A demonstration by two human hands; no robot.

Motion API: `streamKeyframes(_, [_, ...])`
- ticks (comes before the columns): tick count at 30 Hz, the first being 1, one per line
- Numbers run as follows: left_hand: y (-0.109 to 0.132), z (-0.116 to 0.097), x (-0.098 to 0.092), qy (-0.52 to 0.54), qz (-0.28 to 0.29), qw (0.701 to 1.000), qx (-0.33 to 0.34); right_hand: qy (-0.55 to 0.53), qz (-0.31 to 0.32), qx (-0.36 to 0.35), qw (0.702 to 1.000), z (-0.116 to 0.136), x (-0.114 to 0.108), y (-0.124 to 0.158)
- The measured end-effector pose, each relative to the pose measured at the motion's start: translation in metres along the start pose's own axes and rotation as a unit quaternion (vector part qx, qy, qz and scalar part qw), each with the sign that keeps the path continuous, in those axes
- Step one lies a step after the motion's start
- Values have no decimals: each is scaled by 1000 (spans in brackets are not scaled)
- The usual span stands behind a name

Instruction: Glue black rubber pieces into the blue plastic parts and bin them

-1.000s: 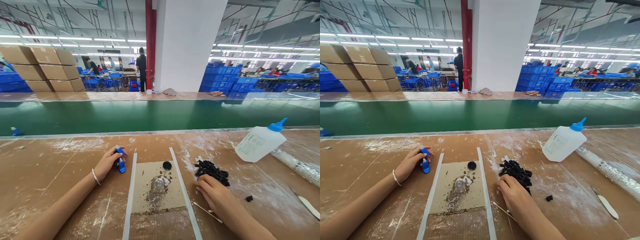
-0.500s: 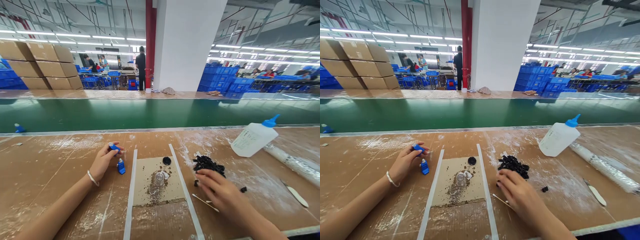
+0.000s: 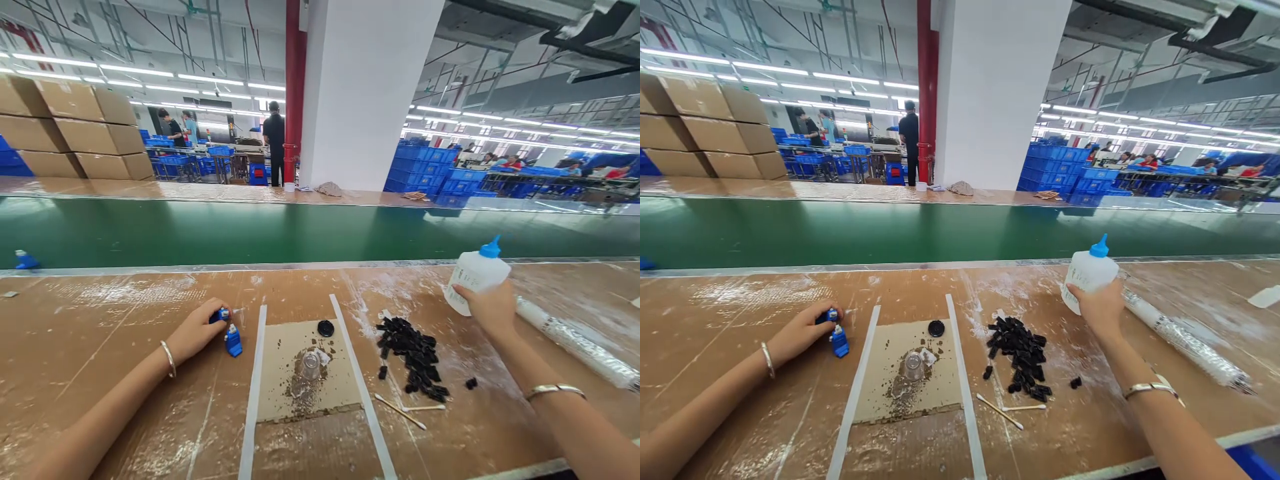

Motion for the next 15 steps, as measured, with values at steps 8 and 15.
streamKeyframes(8, [2,-2,5,-25,-1,999,23,58,135,-328,933,116,40,71])
streamKeyframes(15, [1,1,8,-22,4,999,27,101,163,-545,816,194,58,143])
Point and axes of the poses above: each hand's wrist, its own y-axis away from the middle knuckle, its own x-axis out of the palm, z = x × y, the point moved 9 cm from there along -y, towards the middle knuckle, and after that the axes turned 8 degrees about z, right-handed, at the moved point
